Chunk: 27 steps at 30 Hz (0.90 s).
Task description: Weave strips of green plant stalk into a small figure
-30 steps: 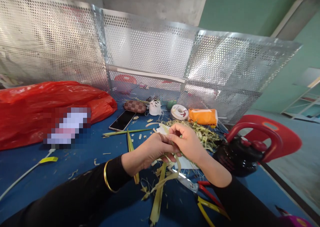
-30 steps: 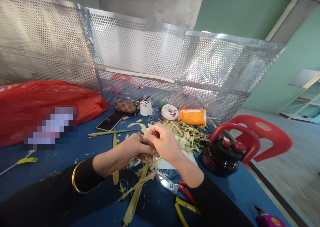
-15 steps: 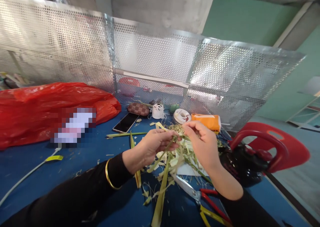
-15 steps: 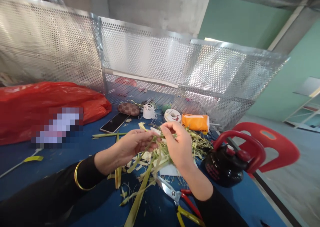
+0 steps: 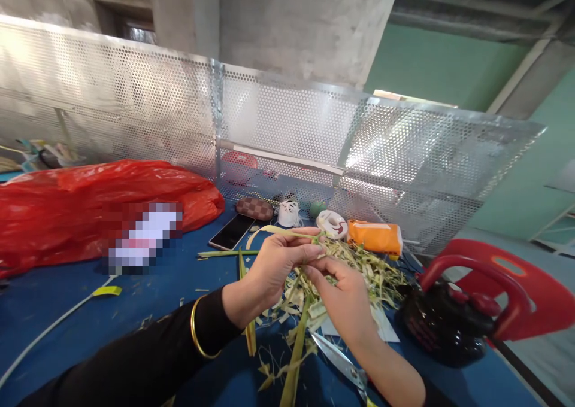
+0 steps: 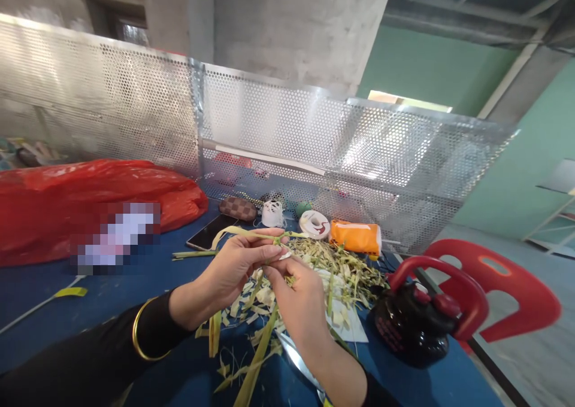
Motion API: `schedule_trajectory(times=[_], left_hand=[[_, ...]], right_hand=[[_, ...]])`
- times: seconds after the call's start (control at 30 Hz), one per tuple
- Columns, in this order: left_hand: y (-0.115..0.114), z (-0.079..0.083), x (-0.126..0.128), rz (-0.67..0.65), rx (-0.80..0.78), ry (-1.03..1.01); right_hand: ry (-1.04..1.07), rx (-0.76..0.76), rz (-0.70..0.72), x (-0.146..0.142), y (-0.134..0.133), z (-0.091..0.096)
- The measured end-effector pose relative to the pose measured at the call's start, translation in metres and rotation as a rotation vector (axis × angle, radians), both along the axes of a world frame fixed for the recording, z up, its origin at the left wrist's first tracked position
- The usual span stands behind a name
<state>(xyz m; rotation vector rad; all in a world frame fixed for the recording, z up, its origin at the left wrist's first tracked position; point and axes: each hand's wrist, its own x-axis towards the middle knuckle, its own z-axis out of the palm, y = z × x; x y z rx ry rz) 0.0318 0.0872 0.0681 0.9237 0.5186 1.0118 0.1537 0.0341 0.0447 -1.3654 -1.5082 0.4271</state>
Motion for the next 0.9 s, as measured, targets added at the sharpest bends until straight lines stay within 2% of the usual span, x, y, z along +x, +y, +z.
schedule_trajectory(times=[0.3, 0.6, 0.9], left_hand=[[-0.003, -0.005, 0.005, 0.055, 0.027, 0.017], [-0.003, -0.003, 0.005, 0.101, -0.070, 0.002], [-0.001, -0.002, 0.004, 0.103, -0.047, 0.014]], right_hand=[[0.228, -0.104, -0.065, -0.008, 0.001, -0.013], [0.067, -0.009, 0.013, -0.008, -0.003, -0.005], [-0.028, 0.004, 0.054, -0.003, -0.005, -0.001]])
